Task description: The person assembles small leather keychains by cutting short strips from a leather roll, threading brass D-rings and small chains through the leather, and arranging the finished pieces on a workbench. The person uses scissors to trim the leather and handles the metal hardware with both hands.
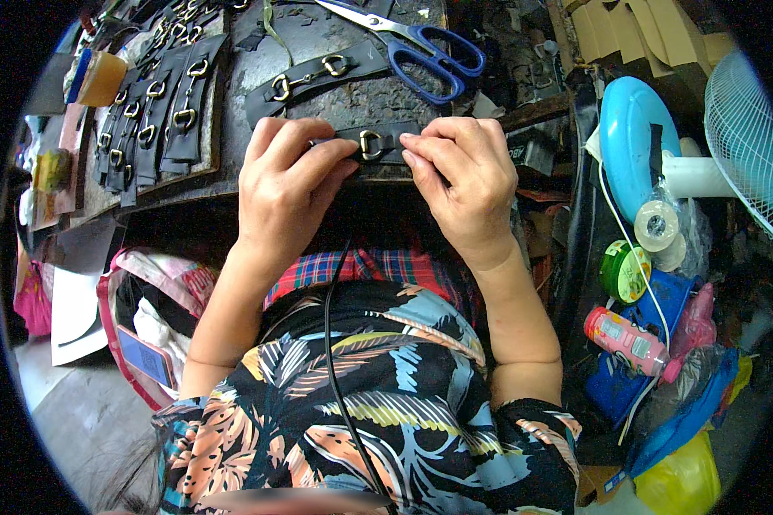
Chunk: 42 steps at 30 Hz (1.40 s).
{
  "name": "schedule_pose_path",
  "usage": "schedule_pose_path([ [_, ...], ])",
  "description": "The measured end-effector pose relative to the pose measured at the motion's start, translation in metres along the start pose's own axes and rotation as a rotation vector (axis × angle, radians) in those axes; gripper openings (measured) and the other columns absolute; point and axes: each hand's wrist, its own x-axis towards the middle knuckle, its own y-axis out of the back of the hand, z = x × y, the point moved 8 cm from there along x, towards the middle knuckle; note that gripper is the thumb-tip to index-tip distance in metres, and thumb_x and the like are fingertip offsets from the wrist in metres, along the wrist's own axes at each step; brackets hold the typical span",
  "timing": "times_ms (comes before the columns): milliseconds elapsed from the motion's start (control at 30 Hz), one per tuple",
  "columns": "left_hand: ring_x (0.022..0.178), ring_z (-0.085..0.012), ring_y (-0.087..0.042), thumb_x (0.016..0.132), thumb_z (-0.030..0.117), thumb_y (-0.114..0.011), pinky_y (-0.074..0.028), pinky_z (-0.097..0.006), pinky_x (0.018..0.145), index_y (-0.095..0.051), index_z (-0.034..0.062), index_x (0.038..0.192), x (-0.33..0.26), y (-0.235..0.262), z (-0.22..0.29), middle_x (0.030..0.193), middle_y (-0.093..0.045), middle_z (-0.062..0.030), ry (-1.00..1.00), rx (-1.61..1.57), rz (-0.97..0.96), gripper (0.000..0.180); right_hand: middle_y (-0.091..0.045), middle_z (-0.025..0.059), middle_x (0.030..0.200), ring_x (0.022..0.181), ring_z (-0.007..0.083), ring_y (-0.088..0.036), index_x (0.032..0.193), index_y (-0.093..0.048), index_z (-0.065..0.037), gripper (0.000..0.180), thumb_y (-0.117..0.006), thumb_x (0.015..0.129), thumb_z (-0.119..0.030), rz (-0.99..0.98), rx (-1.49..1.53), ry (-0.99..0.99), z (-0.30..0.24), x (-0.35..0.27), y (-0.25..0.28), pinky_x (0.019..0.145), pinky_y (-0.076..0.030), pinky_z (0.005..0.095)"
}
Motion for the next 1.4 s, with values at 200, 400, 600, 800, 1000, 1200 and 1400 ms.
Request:
schedule_pose_path([
  [200,0.093,-0.0288,-0.062,0.077,0.007,-0.081,-0.053,-0.039,0.081,-0.076,0.0091,0.102,-0.007,0.002,-0.005,0.104,-0.07,-0.007,0.004,0.04,-0.055,0.026,-0.067,0.0063,0.095,0.087,0.0269,-0.061,0.09,-0.073,-0.008,0.016,-0.08,0.077,-0.002,-0.023,-0.01,-0.032,0.006,-0.001,-0.004,0.076,-0.05,0.0376],
  [400,0.097,-0.0322,-0.065,0.077,0.002,-0.081,-0.054,-0.041,0.085,-0.073,0.0048,0.109,-0.015,0.019,-0.015,0.114,-0.07,-0.0136,0.084,-0.103,0.023,0.033,-0.067,0.0088,0.096,0.09,0.0298,-0.061,0.096,-0.066,-0.006,0.019,-0.078,0.081,-0.003,-0.019,0.053,-0.099,0.008,-0.004,-0.004,0.08,-0.049,0.04],
  [600,0.089,-0.0333,-0.065,0.076,-0.001,-0.08,-0.054,-0.041,0.076,-0.073,0.0032,0.108,-0.017,0.059,-0.02,0.108,-0.069,-0.0157,0.012,0.037,0.187,0.033,-0.068,0.0112,0.097,0.091,0.031,-0.064,0.095,-0.065,-0.004,0.015,-0.076,0.085,-0.003,0.048,0.04,-0.111,0.018,0.013,0.011,0.085,-0.05,0.0416],
  [800,0.088,-0.0306,-0.065,0.077,0.0,-0.08,-0.051,-0.038,0.076,-0.073,0.0049,0.108,-0.011,0.074,-0.033,0.103,-0.069,-0.0114,0.055,0.167,0.21,0.032,-0.069,0.0091,0.096,0.091,0.0285,-0.063,0.092,-0.07,-0.006,0.012,-0.078,0.082,-0.006,0.011,-0.025,-0.054,0.016,0.033,0.017,0.083,-0.05,0.039],
  [1000,0.088,-0.0272,-0.06,0.071,0.017,-0.085,-0.051,-0.036,0.078,-0.073,0.0096,0.108,-0.011,0.055,-0.02,0.105,-0.069,-0.0063,-0.003,0.153,-0.021,0.039,-0.07,0.002,0.101,0.094,0.0257,-0.062,0.099,-0.078,-0.013,0.032,-0.088,0.069,-0.019,-0.186,-0.033,0.057,-0.005,0.024,-0.004,0.082,-0.053,0.0383],
  [1200,0.087,-0.0248,-0.059,0.069,0.016,-0.083,-0.052,-0.036,0.077,-0.073,0.013,0.11,-0.013,0.032,-0.021,0.104,-0.068,-0.0021,0.007,0.139,-0.105,0.043,-0.071,0.0018,0.106,0.094,0.0263,-0.062,0.101,-0.077,-0.015,0.035,-0.088,0.067,-0.02,-0.23,-0.077,0.089,-0.007,0.021,-0.013,0.082,-0.053,0.0393],
  [1400,0.088,-0.0243,-0.058,0.066,0.015,-0.084,-0.05,-0.037,0.078,-0.073,0.0138,0.109,-0.01,0.037,-0.026,0.102,-0.067,-0.0007,0.026,0.17,-0.097,0.044,-0.072,0.0053,0.104,0.095,0.0283,-0.063,0.098,-0.077,-0.011,0.032,-0.088,0.068,-0.016,-0.241,-0.084,0.154,-0.011,0.031,-0.019,0.082,-0.052,0.0399],
])
